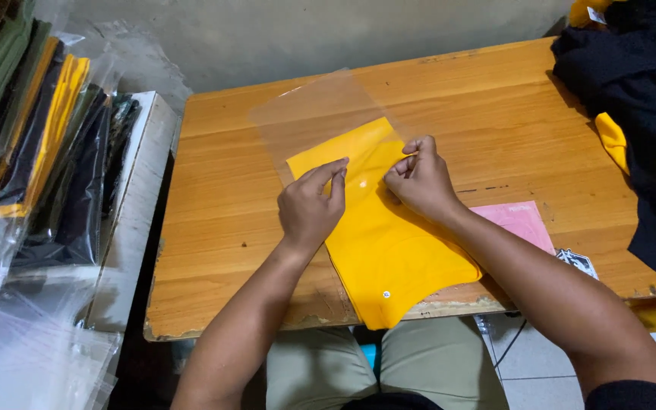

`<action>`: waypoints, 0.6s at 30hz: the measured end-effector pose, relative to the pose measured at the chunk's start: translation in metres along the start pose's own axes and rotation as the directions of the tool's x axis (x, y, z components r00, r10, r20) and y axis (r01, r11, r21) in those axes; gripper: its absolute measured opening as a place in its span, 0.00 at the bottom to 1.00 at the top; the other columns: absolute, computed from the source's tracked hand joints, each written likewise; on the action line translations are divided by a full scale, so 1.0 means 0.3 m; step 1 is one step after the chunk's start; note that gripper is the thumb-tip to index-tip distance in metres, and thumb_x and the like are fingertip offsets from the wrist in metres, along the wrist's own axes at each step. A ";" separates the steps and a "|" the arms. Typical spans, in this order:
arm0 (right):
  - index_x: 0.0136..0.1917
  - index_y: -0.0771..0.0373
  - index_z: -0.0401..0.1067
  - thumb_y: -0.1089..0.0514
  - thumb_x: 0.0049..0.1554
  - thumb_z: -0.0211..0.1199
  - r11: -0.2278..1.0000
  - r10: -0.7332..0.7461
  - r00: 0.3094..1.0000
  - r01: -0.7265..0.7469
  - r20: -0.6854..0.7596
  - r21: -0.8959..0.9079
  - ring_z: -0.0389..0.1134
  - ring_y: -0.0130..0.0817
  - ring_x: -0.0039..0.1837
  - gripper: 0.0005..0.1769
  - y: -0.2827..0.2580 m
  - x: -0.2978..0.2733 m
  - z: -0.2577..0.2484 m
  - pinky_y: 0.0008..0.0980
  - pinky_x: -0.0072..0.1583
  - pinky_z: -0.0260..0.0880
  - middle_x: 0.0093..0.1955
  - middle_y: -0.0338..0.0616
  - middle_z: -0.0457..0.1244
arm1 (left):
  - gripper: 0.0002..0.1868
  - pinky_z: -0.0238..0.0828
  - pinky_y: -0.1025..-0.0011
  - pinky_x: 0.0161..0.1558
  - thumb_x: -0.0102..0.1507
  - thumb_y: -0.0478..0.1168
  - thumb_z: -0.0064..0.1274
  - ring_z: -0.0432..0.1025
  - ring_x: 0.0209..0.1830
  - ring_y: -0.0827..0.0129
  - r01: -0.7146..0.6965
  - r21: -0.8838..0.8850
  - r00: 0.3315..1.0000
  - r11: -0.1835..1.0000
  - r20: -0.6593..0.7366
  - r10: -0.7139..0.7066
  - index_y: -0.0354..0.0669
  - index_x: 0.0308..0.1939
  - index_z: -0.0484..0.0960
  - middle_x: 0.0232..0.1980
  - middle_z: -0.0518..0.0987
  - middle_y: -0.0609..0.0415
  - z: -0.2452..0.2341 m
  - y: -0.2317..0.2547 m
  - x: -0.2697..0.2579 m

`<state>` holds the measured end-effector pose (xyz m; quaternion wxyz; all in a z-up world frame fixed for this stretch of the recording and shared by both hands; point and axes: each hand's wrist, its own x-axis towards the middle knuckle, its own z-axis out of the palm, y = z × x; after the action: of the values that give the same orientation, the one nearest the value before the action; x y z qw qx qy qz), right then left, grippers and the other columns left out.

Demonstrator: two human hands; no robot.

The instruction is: The person folds a yellow t-shirt on a wooden table, aligning edges and smoothing the fabric. They then place the folded shirt into a clear plastic bag and seal it. The shirt remains on the table after packaging.

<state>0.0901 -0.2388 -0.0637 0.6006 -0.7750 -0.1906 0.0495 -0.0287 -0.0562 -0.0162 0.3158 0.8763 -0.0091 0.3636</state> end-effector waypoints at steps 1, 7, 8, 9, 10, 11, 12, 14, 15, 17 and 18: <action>0.56 0.65 0.52 0.71 0.52 0.60 1.000 -0.003 1.000 0.003 0.002 0.000 0.67 0.35 0.28 0.23 -0.014 -0.012 -0.006 0.34 0.30 0.72 0.34 0.47 0.64 | 0.11 0.81 0.67 0.37 0.65 0.31 0.59 0.83 0.36 0.58 0.000 0.002 1.000 1.000 -0.003 0.000 0.45 0.49 0.89 0.41 0.88 0.49 -0.008 0.002 0.003; 0.38 0.54 0.68 0.50 0.54 0.64 0.381 -0.789 0.598 0.657 0.143 -0.650 0.66 0.38 0.38 0.09 -0.069 -0.054 -0.014 0.35 0.42 0.68 0.34 0.37 0.60 | 0.07 0.82 0.67 0.37 0.63 0.33 0.63 0.83 0.38 0.58 -0.031 0.040 0.999 0.999 -0.039 0.032 0.43 0.45 0.89 0.40 0.87 0.50 -0.003 -0.011 -0.007; 0.38 0.56 0.69 0.51 0.53 0.63 0.266 -0.852 0.479 0.745 0.212 -0.612 0.66 0.41 0.41 0.09 -0.092 -0.060 0.001 0.39 0.43 0.67 0.37 0.41 0.60 | 0.07 0.82 0.67 0.37 0.63 0.33 0.63 0.83 0.38 0.58 -0.035 0.037 0.998 0.999 -0.042 0.037 0.44 0.45 0.89 0.39 0.87 0.50 -0.002 -0.011 -0.003; 0.38 0.58 0.70 0.51 0.53 0.62 0.142 -0.896 0.348 0.813 0.275 -0.564 0.66 0.45 0.44 0.09 -0.115 -0.066 0.013 0.43 0.45 0.66 0.41 0.46 0.61 | 0.07 0.82 0.67 0.37 0.63 0.34 0.63 0.83 0.38 0.58 -0.040 0.034 0.998 0.999 -0.045 0.041 0.44 0.45 0.90 0.39 0.87 0.51 -0.001 -0.010 0.000; 0.38 0.58 0.70 0.51 0.53 0.62 0.142 -0.897 0.347 0.813 0.274 -0.565 0.66 0.45 0.44 0.09 -0.131 -0.075 0.028 0.43 0.45 0.66 0.41 0.46 0.61 | 0.07 0.82 0.67 0.37 0.63 0.34 0.63 0.83 0.38 0.58 -0.042 0.034 0.998 0.999 -0.045 0.043 0.44 0.45 0.90 0.39 0.87 0.51 -0.007 0.005 0.001; 0.37 0.59 0.70 0.56 0.52 0.59 0.092 -0.893 0.316 0.824 0.320 -0.559 0.67 0.47 0.47 0.06 -0.146 -0.085 0.042 0.44 0.47 0.67 0.42 0.47 0.61 | 0.07 0.82 0.66 0.38 0.64 0.35 0.62 0.83 0.39 0.57 -0.078 0.026 0.995 0.997 -0.055 0.080 0.44 0.45 0.90 0.39 0.87 0.50 -0.013 0.020 0.001; 0.36 0.61 0.70 0.60 0.50 0.57 0.042 -0.887 0.286 0.833 0.364 -0.552 0.67 0.49 0.50 0.03 -0.161 -0.092 0.057 0.44 0.49 0.69 0.43 0.48 0.62 | 0.06 0.82 0.66 0.38 0.65 0.35 0.61 0.83 0.39 0.57 -0.117 0.016 0.991 0.993 -0.063 0.118 0.43 0.46 0.90 0.39 0.87 0.49 -0.019 0.032 0.005; 0.40 0.62 0.72 0.58 0.51 0.56 0.083 -0.836 0.374 0.810 0.402 -0.580 0.68 0.51 0.52 0.07 -0.161 -0.101 0.056 0.46 0.52 0.68 0.43 0.51 0.63 | 0.06 0.81 0.68 0.39 0.65 0.37 0.60 0.82 0.40 0.59 -0.230 0.083 0.967 0.970 -0.092 0.237 0.47 0.44 0.90 0.39 0.85 0.53 0.003 0.030 -0.009; 0.44 0.64 0.74 0.56 0.53 0.55 0.122 -0.775 0.457 0.785 0.436 -0.607 0.69 0.54 0.54 0.12 -0.160 -0.109 0.055 0.48 0.55 0.68 0.44 0.54 0.65 | 0.06 0.80 0.69 0.40 0.64 0.39 0.59 0.81 0.41 0.61 -0.333 0.152 0.929 0.931 -0.114 0.351 0.50 0.42 0.90 0.39 0.84 0.56 0.014 0.030 -0.019; 0.51 0.65 0.75 0.53 0.54 0.52 0.220 -0.626 0.601 0.747 0.496 -0.627 0.64 0.64 0.63 0.18 -0.155 -0.110 0.041 0.56 0.60 0.66 0.55 0.60 0.64 | 0.06 0.80 0.69 0.42 0.63 0.40 0.59 0.80 0.42 0.61 -0.412 0.153 0.894 0.898 -0.119 0.431 0.51 0.41 0.90 0.40 0.83 0.56 0.047 0.042 -0.027; 0.58 0.66 0.75 0.51 0.56 0.49 0.316 -0.441 0.715 0.690 0.543 -0.651 0.59 0.74 0.72 0.25 -0.149 -0.115 0.035 0.64 0.65 0.63 0.67 0.67 0.62 | 0.05 0.80 0.69 0.44 0.62 0.40 0.58 0.79 0.43 0.60 -0.479 0.156 0.859 0.864 -0.119 0.498 0.51 0.40 0.89 0.41 0.82 0.56 0.064 0.050 -0.038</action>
<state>0.0445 -0.2323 -0.0293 0.1112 -0.8260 -0.5296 -0.1578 -0.0288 -0.0813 -0.0256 0.1594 0.8318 -0.1847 0.4986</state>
